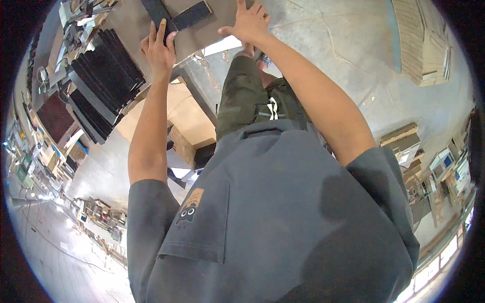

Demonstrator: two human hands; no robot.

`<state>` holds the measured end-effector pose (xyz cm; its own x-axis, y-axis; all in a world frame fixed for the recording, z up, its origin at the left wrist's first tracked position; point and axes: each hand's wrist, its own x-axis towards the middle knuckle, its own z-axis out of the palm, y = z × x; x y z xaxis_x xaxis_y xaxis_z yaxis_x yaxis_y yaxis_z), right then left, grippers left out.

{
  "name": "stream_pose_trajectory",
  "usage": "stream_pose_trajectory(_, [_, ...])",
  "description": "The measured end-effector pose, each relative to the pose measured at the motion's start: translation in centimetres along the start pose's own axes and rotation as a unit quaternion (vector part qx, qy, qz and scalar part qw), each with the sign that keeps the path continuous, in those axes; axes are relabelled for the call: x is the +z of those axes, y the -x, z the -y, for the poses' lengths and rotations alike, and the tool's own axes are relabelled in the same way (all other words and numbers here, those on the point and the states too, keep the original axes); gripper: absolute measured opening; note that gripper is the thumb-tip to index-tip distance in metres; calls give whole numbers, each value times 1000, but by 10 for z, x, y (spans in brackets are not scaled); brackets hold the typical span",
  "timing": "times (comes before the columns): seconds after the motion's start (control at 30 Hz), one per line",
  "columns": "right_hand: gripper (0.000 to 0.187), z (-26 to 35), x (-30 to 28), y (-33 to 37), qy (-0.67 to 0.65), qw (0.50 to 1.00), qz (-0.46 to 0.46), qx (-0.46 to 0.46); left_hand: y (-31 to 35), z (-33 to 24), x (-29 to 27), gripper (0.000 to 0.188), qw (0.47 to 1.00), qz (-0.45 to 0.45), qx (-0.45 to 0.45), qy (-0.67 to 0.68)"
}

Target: The person takes black foam blocks one at a time from a stack, places them on a metal guide on a work table, and presses them down with their hands.

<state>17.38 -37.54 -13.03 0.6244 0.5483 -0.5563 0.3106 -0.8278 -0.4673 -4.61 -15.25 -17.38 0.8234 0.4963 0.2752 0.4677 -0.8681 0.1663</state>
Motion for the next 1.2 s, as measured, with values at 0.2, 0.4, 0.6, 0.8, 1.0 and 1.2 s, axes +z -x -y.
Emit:
stream_pose_trajectory(0.2, [147,1,-2,4,5,1000,-21,-9,-1,2,2,52,1000,4,7,-13])
stream_pose_trajectory(0.4, [148,5,-4,10,11,999,-30,-4,-1,4,5,51,1000,-10,4,16])
stream_pose_trajectory(0.6, [149,4,-5,1,23,1000,-1,6,-1,0,4,50,1000,-1,-7,26])
stream_pose_trajectory(0.8, [150,-4,7,-5,28,1000,0,-4,-1,1,2,51,1000,3,-8,-3])
stream_pose_trajectory(1.0, [149,-22,37,-6,-6,989,-128,-73,-1,2,4,51,1000,-1,-6,21])
stream_pose_trajectory(1.2, [149,-24,41,-10,-8,988,-134,-82,-3,1,3,53,999,-10,-13,37])
